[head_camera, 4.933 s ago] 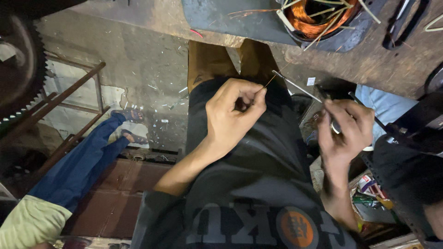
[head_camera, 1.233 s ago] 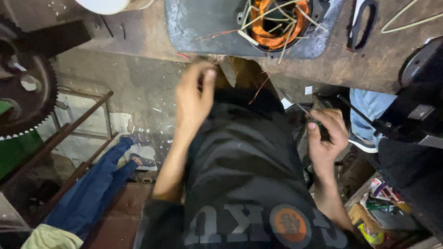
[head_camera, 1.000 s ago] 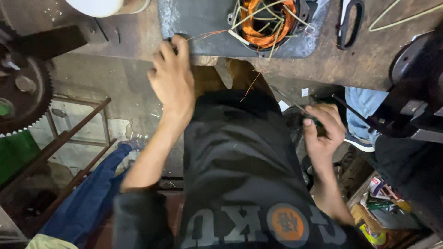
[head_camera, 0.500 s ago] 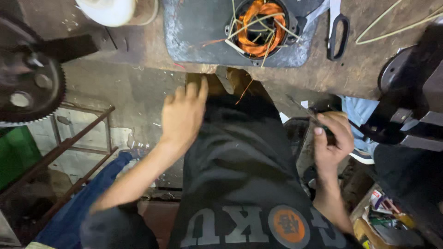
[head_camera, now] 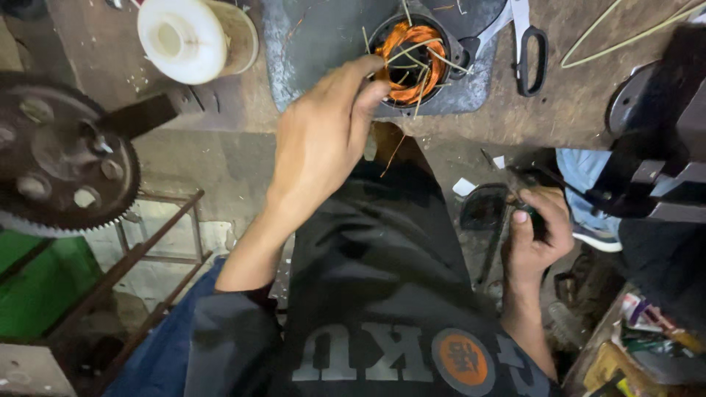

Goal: The person works on a motor stator, threading and tying white string around copper windings, cutting excess string with scissors, and scraping copper wire with a screwdriver. Another person is briefly visible working on a similar stator nearby.

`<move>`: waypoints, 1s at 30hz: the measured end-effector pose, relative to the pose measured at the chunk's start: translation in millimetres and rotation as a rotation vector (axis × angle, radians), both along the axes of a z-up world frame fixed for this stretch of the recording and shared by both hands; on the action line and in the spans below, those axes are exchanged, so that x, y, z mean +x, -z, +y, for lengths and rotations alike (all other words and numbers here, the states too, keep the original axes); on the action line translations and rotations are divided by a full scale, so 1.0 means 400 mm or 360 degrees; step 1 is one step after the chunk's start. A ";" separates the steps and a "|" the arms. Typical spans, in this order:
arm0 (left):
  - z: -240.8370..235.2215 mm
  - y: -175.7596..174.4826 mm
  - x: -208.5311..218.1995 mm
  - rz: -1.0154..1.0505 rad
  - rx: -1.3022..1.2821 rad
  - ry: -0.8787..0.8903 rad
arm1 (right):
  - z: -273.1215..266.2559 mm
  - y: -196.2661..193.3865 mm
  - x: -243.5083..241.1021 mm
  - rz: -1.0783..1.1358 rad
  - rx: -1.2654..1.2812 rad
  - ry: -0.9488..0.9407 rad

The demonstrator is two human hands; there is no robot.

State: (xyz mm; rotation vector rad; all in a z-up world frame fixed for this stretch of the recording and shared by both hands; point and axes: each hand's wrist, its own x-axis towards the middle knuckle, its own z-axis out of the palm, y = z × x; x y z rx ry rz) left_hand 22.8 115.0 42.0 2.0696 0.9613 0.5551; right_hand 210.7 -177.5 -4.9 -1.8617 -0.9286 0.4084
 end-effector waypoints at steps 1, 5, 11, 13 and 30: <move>0.010 0.005 0.010 0.0024 -0.0113 0.0002 | 0.002 0.002 -0.015 0.0027 -0.0012 0.0020; 0.023 0.018 0.035 0.0080 -0.0317 0.0092 | 0.009 -0.013 -0.074 0.0000 -0.0092 0.0082; -0.023 0.030 -0.080 0.0156 -0.0243 0.0047 | 0.047 -0.051 -0.143 -0.0073 -0.0207 0.0014; -0.050 0.037 -0.127 0.0155 -0.0291 0.0020 | 0.066 -0.062 -0.169 -0.0066 -0.0281 -0.0009; -0.056 0.054 -0.199 0.0056 -0.0265 0.0035 | 0.224 -0.065 -0.251 -0.0336 -0.0601 -0.0068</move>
